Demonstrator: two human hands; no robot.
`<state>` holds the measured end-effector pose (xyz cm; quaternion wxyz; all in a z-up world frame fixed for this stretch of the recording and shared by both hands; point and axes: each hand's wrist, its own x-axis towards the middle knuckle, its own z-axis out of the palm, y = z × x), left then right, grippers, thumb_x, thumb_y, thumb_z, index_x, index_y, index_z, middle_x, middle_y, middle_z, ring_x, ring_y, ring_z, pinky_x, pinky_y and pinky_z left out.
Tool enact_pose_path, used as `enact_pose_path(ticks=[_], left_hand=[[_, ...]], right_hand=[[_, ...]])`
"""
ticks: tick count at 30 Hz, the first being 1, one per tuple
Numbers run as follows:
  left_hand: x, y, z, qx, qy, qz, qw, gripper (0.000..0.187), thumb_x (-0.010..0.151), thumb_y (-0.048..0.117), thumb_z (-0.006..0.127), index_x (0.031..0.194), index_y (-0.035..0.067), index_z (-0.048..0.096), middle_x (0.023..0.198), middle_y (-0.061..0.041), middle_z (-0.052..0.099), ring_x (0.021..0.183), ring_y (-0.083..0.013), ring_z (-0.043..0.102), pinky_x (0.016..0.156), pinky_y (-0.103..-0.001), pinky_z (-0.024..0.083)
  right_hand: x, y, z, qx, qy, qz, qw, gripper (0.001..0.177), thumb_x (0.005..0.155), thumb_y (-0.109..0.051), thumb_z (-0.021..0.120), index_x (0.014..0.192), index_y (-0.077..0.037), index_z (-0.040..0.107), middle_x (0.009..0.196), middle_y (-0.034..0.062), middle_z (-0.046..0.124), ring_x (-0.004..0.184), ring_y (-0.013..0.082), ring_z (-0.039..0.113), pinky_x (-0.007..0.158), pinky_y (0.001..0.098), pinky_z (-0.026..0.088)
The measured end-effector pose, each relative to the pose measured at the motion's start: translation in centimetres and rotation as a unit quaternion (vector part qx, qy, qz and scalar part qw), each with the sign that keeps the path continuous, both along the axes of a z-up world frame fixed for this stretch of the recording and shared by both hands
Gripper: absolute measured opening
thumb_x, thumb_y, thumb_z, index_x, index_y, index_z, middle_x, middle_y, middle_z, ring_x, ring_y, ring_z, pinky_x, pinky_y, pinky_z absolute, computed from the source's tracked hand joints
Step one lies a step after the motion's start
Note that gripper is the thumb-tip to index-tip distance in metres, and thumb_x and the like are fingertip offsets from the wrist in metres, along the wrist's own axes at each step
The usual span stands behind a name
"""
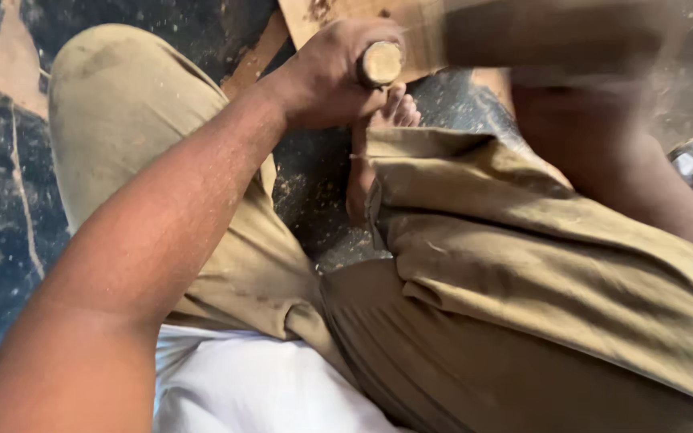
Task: The person carves a rectangular wooden board using a chisel and hammer. They repeatedly strike the chisel to remove wood chips and occasionally use pliers to clear debris from the carved area.
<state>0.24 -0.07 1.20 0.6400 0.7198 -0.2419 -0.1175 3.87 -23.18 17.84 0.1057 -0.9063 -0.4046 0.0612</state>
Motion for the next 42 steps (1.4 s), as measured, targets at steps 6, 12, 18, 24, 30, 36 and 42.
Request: enact_pose_path(ticks=[6, 12, 18, 24, 30, 36, 42], left_hand=[[-0.5, -0.1, -0.3, -0.065, 0.074, 0.012, 0.995, 0.019, 0.087, -0.007, 0.071, 0.095, 0.005, 0.059, 0.091, -0.004, 0.066, 0.088, -0.0135, 0.070, 0.076, -0.032, 0.062], [-0.9, 0.3, -0.3, -0.066, 0.189, -0.022, 0.979, 0.025, 0.088, 0.000, 0.071, 0.110, 0.011, 0.065, 0.095, 0.001, 0.073, 0.092, -0.0093, 0.073, 0.083, -0.027, 0.063], [-0.2, 0.4, -1.0, -0.054, 0.104, 0.010, 0.993, 0.020, 0.089, 0.002, 0.075, 0.102, 0.004, 0.060, 0.092, -0.005, 0.072, 0.089, -0.0137, 0.072, 0.077, -0.031, 0.060], [0.3, 1.1, -1.8, -0.050, 0.075, 0.065, 0.994, 0.020, 0.080, 0.003, 0.071, 0.096, 0.008, 0.060, 0.087, -0.004, 0.061, 0.084, -0.0143, 0.066, 0.071, -0.032, 0.059], [3.0, 3.8, -7.2, -0.273, 0.343, 0.137, 0.888, 0.014, 0.081, 0.001, 0.066, 0.073, 0.007, 0.056, 0.075, -0.006, 0.056, 0.071, -0.0182, 0.058, 0.071, -0.037, 0.049], [2.7, 5.4, -4.7, -0.032, -0.050, 0.123, 0.991, 0.020, 0.094, 0.001, 0.056, 0.081, 0.013, 0.064, 0.088, -0.001, 0.065, 0.082, -0.0099, 0.067, 0.073, -0.028, 0.059], [0.3, 2.7, -0.5, -0.124, 0.095, 0.141, 0.978, 0.022, 0.081, -0.001, 0.065, 0.100, 0.010, 0.061, 0.097, 0.000, 0.068, 0.091, -0.0114, 0.070, 0.083, -0.030, 0.061]], right_hand=[[1.3, -3.0, -2.0, -0.049, -0.099, 0.050, 0.993, 0.011, 0.096, -0.005, 0.072, 0.104, -0.002, 0.066, 0.084, 0.0131, 0.066, 0.069, 0.0238, 0.065, 0.066, 0.0381, 0.053], [0.8, -3.5, -2.8, -0.084, -0.089, 0.029, 0.992, 0.009, 0.093, -0.004, 0.072, 0.098, -0.001, 0.065, 0.080, 0.0106, 0.065, 0.062, 0.0227, 0.062, 0.057, 0.0362, 0.050], [0.1, -0.6, -1.0, 0.054, 0.060, -0.045, 0.996, 0.007, 0.104, -0.004, 0.069, 0.100, -0.005, 0.063, 0.079, 0.0085, 0.062, 0.069, 0.0210, 0.065, 0.065, 0.0325, 0.053], [-0.1, -0.1, -0.4, -0.021, 0.054, -0.072, 0.996, 0.009, 0.096, -0.002, 0.070, 0.102, 0.000, 0.065, 0.083, 0.0115, 0.067, 0.071, 0.0234, 0.068, 0.068, 0.0380, 0.054], [-1.3, -0.9, -1.5, 0.038, 0.099, -0.177, 0.979, 0.017, 0.095, -0.002, 0.070, 0.111, 0.002, 0.066, 0.093, 0.0135, 0.069, 0.088, 0.0230, 0.072, 0.080, 0.0377, 0.057], [-1.1, -1.9, -2.1, 0.068, 0.146, -0.224, 0.961, 0.013, 0.097, -0.003, 0.074, 0.105, 0.001, 0.064, 0.092, 0.0110, 0.068, 0.089, 0.0191, 0.068, 0.080, 0.0354, 0.056], [-0.8, -2.5, -2.1, 0.039, 0.127, -0.219, 0.967, 0.014, 0.099, -0.003, 0.076, 0.098, 0.000, 0.062, 0.088, 0.0103, 0.064, 0.081, 0.0152, 0.064, 0.078, 0.0344, 0.054]])
